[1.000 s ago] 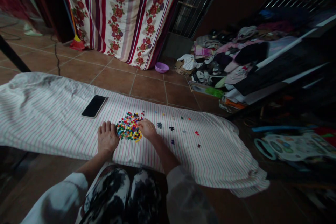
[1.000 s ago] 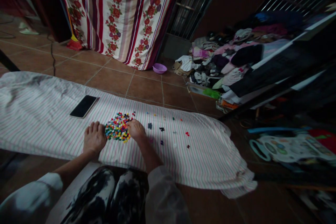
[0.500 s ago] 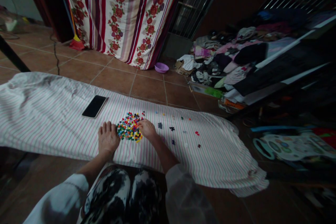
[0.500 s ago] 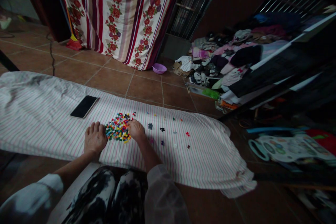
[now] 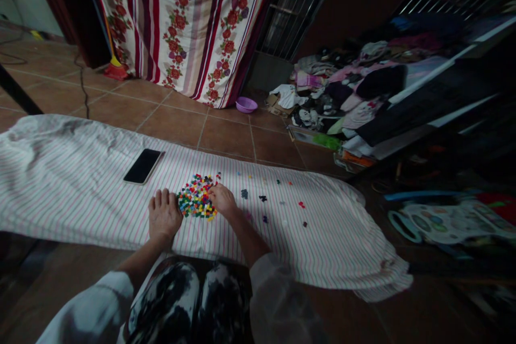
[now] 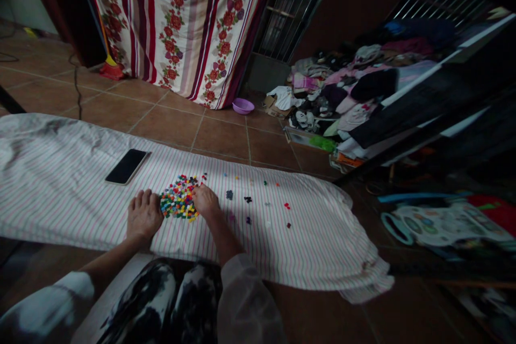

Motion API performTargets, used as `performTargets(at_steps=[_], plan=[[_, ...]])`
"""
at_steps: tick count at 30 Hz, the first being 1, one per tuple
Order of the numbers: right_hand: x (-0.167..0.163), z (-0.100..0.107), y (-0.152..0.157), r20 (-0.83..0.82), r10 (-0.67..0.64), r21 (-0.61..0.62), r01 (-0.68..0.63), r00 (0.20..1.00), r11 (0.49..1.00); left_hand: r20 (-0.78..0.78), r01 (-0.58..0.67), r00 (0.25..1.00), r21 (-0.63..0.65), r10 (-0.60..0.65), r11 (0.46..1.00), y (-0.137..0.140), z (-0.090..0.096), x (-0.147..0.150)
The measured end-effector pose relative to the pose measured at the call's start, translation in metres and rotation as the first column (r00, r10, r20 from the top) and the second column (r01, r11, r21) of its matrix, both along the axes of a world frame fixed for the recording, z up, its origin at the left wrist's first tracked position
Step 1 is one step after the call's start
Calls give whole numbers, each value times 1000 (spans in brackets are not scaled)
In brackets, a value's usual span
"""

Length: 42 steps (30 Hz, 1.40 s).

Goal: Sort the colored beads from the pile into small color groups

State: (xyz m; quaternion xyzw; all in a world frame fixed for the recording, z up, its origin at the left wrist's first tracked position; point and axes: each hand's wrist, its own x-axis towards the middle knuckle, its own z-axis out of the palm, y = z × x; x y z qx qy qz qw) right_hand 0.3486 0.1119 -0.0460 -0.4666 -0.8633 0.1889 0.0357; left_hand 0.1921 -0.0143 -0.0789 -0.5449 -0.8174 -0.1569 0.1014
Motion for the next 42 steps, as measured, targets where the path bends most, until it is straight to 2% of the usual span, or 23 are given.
performTargets(at_steps=[13,23,42], plan=[[1,-9,0,9,26,42,-26,1000,999,7,1,1000,15,-1,1000,0,-2,-1],[2,-8,-6,-5,-4,63,5,1000,998,0,-8,1000,2,8,1000,0,5,2],[8,-28,2,-245,-75,-4,77,967,997,-26,-7,1000,1,7,1000,1,-1,0]])
